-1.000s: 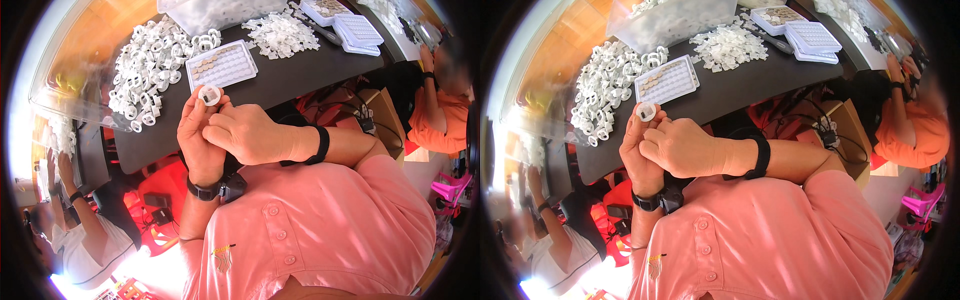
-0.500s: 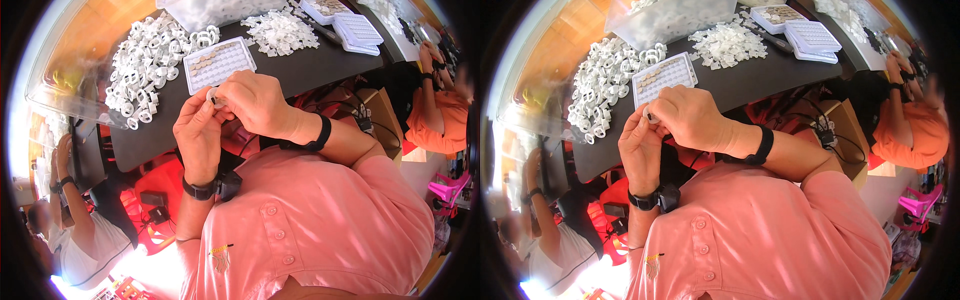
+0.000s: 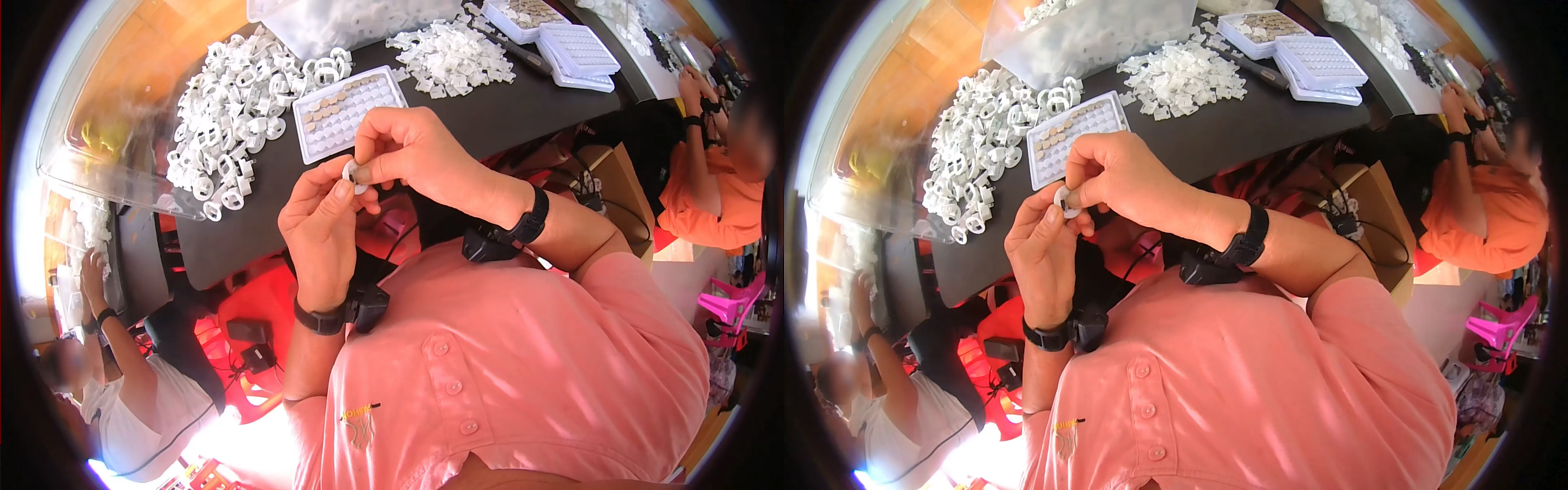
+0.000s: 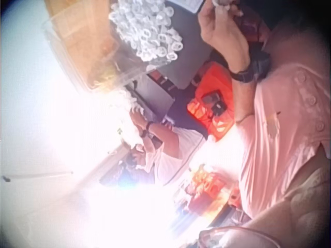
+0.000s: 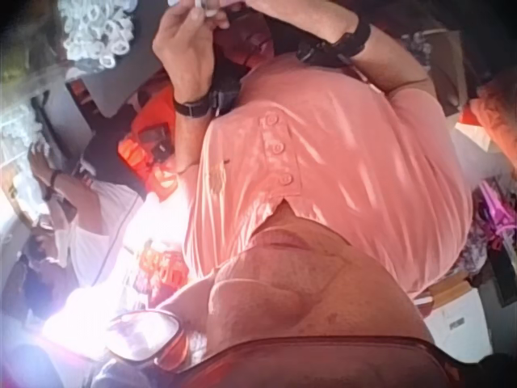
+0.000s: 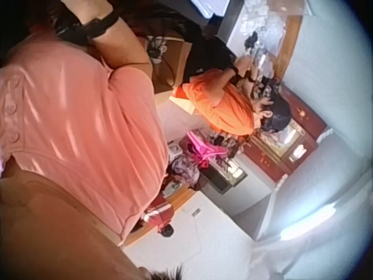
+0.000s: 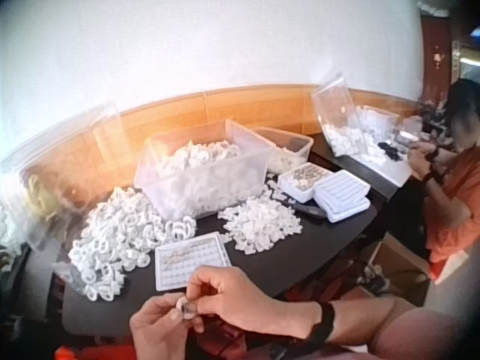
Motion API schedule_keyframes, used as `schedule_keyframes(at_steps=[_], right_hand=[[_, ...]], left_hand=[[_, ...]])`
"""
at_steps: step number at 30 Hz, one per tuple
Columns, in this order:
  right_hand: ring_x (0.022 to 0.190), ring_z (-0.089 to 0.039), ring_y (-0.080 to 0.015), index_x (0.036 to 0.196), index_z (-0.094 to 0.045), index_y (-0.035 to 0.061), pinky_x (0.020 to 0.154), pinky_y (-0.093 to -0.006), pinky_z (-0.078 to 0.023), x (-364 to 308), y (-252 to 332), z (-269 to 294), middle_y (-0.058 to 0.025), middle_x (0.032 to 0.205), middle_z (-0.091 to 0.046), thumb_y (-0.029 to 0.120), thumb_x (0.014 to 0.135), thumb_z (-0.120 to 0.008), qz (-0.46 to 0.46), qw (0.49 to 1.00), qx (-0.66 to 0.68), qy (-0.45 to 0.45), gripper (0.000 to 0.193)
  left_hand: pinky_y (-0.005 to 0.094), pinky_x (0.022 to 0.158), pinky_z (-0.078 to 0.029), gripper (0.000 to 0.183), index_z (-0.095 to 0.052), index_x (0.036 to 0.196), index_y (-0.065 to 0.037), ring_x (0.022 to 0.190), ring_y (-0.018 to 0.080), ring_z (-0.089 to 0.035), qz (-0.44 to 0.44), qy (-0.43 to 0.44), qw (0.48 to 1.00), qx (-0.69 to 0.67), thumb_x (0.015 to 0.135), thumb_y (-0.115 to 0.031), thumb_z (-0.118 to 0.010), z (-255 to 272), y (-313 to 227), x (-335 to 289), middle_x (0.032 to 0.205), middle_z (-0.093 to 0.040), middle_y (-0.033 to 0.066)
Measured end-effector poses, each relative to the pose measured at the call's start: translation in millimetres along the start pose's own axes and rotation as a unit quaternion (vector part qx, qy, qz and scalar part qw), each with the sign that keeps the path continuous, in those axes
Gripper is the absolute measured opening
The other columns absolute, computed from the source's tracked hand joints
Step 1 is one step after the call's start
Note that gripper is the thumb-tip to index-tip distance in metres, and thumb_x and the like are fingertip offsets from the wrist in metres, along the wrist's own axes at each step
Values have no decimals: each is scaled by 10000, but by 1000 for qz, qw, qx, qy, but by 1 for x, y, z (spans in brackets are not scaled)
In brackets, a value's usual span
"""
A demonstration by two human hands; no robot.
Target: Assembling small plastic components by inserting internal parts into housings at a workbench.
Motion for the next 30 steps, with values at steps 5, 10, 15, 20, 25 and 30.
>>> schedule_keyframes(at_steps=[5, 10, 15, 20, 25, 30], right_hand=[[703, -571, -58, 849, -625, 28, 621, -261, -462, 9, 28, 12, 6, 747, -636, 63, 873, -710, 26, 972, -222, 75, 95], [772, -644, -313, 943, -667, 125, 662, -414, -497, 38, 25, 47, -65, 880, -634, 139, 850, -667, 188, 794, -578, -27, 95], [808, -656, -286, 966, -689, 134, 695, -408, -505, 47, 22, 67, -52, 910, -646, 167, 860, -660, 158, 771, -616, 28, 115], [779, -656, -269, 943, -698, 114, 693, -371, -497, 73, 26, 74, -69, 865, -651, 178, 874, -633, 126, 784, -607, 0, 114], [720, -650, -304, 920, -702, 111, 675, -408, -497, 88, 7, 78, -90, 831, -683, 184, 831, -624, 130, 776, -618, 4, 140], [725, -650, -317, 868, -686, 112, 641, -430, -478, 88, 14, 68, -99, 734, -673, 202, 774, -648, 94, 789, -607, 4, 135]], left_hand=[[340, 681, -532, 244, -626, 1178, 55, 811, 218, -665, -10, 41, 999, -21, 962, -57, -608, 5, -5, 3, 1009, -691, 150], [342, 676, -527, 261, -616, 1195, 58, 816, 224, -666, -12, 37, 997, -61, 973, -77, -592, 8, -4, 11, 1010, -686, 162], [357, 681, -526, 280, -609, 1211, 56, 827, 234, -669, 4, 51, 994, -96, 968, -83, -598, 8, -1, 11, 1029, -680, 173], [360, 684, -527, 279, -606, 1211, 59, 829, 236, -669, 16, 61, 992, -109, 967, -75, -593, 9, -2, 13, 1026, -678, 175], [361, 690, -533, 279, -604, 1211, 61, 832, 237, -669, 30, 63, 992, -106, 967, -72, -591, 10, -2, 13, 1023, -677, 174], [349, 681, -498, 310, -607, 1227, 48, 822, 236, -632, 26, 63, 994, -87, 972, -130, -601, 9, -3, 11, 1032, -667, 192]])
Point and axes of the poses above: each hand's wrist, its own x-axis towards the middle knuckle, its own z-axis out of the back of the hand, y = z × x, the point moved 2 cm from there along x, towards the middle knuckle
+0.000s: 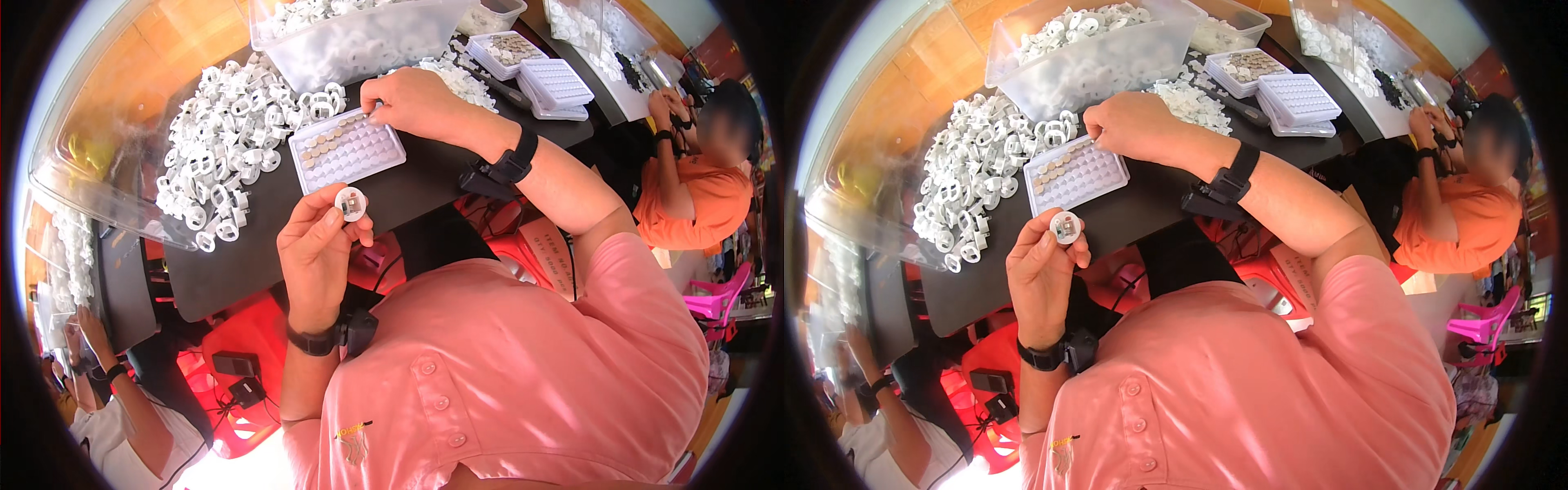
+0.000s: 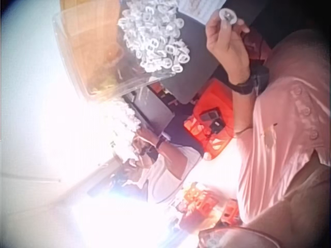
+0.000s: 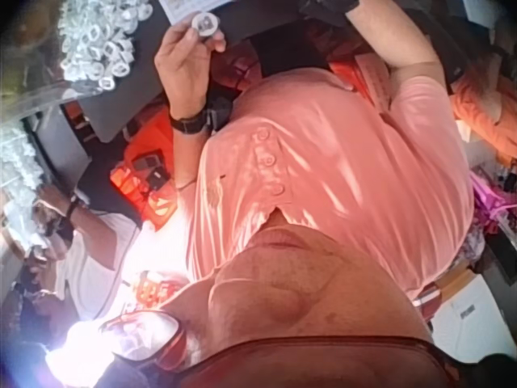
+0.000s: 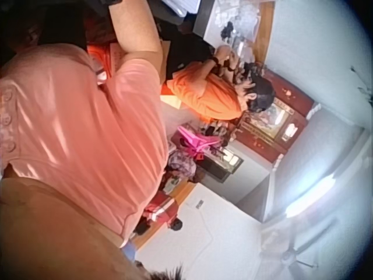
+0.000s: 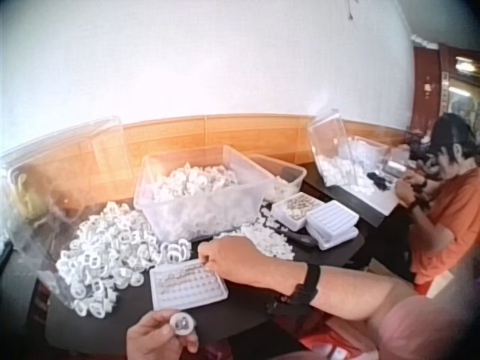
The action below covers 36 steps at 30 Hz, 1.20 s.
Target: Assembling small plastic components by inserting internal parts into housings at a workbench.
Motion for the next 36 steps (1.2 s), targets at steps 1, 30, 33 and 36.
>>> schedule_keyframes(at_steps=[1, 30, 33, 36], right_hand=[[725, -650, -317, 868, -686, 112, 641, -430, -478, 1, 2, 2, -99, 734, -673, 202, 774, -648, -1, 1000, 1, -1, 135], [750, -651, -349, 920, -612, 117, 640, -472, -457, -3, -1, -9, -108, 773, -671, 170, 876, -602, 21, 999, -42, -11, 70], [753, -650, -354, 944, -600, 101, 631, -464, -457, -13, 13, 7, -117, 774, -668, 163, 895, -600, 29, 997, -52, -53, 79], [736, -647, -354, 957, -586, 85, 623, -446, -465, -46, 48, 31, -125, 770, -658, 143, 905, -601, 66, 994, 53, -62, 79]], left_hand=[[349, 681, -498, 310, -607, 1227, 48, 822, 236, -632, 1, 0, 1000, 1, 972, -130, -601, 0, 0, 0, 1032, -667, 192], [358, 684, -530, 285, -603, 1220, 61, 839, 244, -671, 7, -8, 1000, 17, 967, -71, -603, -1, 1, 2, 1026, -681, 178], [367, 696, -529, 287, -606, 1222, 49, 865, 250, -669, 5, 3, 1000, 7, 974, -95, -601, 2, 1, 2, 1038, -676, 185], [374, 720, -523, 318, -593, 1246, 33, 899, 257, -662, -33, 21, 998, -43, 984, -146, -600, 8, 5, 0, 1069, -669, 192]])
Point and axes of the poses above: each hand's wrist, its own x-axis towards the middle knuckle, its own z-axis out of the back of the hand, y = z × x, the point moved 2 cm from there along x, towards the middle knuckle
